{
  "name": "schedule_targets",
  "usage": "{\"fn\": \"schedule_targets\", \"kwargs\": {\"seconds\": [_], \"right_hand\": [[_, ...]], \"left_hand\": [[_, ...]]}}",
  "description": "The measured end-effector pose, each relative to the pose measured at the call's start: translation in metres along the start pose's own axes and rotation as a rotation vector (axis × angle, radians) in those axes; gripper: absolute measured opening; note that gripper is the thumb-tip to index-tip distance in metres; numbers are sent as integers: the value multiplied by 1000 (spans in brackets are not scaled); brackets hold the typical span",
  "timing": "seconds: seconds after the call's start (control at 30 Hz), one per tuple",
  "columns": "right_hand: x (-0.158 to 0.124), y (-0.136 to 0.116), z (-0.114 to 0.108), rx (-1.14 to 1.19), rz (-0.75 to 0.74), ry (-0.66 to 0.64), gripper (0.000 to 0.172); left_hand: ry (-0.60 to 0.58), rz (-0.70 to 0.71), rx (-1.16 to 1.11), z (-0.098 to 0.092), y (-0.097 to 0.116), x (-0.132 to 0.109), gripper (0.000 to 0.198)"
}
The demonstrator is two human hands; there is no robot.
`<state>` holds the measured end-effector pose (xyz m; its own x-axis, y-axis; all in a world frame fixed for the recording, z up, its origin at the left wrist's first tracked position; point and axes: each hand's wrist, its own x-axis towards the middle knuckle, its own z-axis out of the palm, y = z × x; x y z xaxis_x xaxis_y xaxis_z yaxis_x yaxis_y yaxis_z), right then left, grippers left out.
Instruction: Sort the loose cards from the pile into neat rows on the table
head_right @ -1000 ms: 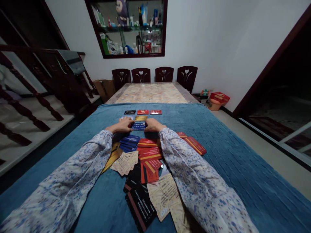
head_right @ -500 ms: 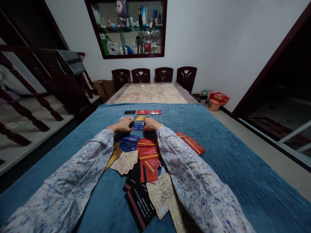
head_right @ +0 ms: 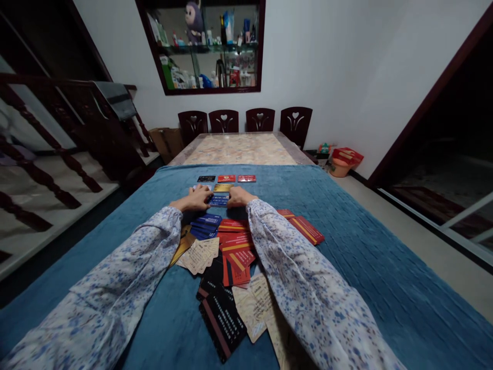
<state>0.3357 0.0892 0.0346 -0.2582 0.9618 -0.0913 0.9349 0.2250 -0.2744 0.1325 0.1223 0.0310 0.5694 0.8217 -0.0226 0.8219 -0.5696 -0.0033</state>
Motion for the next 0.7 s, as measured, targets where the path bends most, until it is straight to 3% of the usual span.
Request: {"fn": "schedule_targets", "kwargs": {"seconds": [0.43,0.7], "right_hand": [[-9,-3,-2,-22,-28,13,35],[-16,-4,-4,-38,-26,35,40]], "left_hand": [[-18,-19,6,-5,8,-15,43],[32,5,74,-3,10,-22,38]]}}
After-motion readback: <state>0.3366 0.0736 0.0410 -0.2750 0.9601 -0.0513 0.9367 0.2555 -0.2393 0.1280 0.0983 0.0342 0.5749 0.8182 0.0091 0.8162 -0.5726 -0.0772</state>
